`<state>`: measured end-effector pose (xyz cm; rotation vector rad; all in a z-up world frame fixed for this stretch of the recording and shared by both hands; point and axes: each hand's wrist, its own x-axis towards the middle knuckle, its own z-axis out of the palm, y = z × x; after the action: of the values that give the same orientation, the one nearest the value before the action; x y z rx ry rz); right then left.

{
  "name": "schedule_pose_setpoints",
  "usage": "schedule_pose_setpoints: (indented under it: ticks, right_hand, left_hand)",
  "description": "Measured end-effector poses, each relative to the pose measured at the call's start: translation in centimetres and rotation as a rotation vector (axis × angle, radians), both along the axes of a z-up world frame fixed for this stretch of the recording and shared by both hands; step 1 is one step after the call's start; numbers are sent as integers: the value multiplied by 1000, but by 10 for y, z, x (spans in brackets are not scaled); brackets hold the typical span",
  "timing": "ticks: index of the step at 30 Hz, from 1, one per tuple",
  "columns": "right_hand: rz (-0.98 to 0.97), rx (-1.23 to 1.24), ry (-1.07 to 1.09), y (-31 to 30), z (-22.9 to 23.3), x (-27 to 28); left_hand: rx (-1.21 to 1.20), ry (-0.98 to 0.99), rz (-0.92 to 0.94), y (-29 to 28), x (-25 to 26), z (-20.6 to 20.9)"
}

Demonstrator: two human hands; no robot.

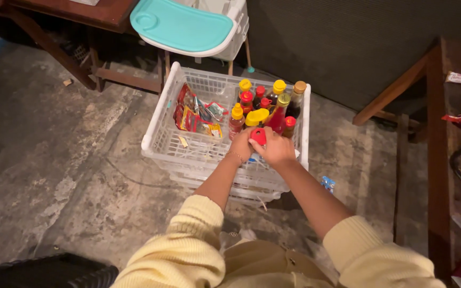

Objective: Organizing condiment bottles and snack packets into a storage basket and onto a table.

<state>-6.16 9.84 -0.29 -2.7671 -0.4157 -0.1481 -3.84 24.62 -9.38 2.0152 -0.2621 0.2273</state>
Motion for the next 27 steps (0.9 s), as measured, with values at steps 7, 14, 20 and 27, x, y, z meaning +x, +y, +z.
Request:
schedule_pose_setpoints:
  ticks: [7,14,20,27]
  right_hand:
    - [169,55,-104,-4,-8,6]
    - [-97,-106,-25,2,5,8]
    - [-207,-152,-12,9,11,12]
    - [-201,-103,46,7,7,9]
  left_hand:
    - [130,33,-135,9,7,8]
    - [-12,-215,84,-9,-1,13]
    - [12,-243,168,-16,1,12]
    - [-54,113,161,-10,-3,1]
